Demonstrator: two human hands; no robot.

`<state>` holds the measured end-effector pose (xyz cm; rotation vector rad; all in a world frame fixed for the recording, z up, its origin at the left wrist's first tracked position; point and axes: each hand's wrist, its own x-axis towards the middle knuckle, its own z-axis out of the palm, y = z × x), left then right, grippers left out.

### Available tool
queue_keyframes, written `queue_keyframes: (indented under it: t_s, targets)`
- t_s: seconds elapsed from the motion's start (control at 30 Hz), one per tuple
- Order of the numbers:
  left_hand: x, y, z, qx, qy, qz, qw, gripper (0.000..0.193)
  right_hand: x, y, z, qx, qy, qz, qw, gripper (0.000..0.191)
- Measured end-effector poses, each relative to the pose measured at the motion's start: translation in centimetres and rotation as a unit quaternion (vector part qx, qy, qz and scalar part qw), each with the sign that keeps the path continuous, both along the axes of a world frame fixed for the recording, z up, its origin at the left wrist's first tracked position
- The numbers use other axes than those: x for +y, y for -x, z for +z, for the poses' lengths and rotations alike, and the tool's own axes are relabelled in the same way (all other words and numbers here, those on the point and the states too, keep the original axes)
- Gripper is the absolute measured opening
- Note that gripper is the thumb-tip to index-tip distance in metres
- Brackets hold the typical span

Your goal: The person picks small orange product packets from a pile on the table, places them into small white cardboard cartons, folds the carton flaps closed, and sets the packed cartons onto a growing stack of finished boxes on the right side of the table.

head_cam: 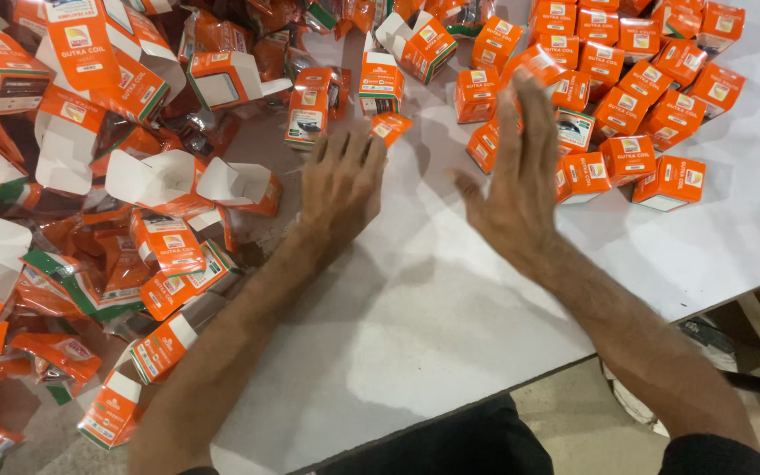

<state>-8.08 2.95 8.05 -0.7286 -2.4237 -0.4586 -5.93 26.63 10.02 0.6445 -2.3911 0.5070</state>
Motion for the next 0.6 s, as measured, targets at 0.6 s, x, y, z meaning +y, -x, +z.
queue_keyframes:
  t_s: [0.6]
  targets:
    - [4.4,-0.7,-4.0,-0.066,-0.332,-0.046,0.940,0.021,-2.0,-2.2,-5.0,-0.451,0.430,0.146,0.768,0.070]
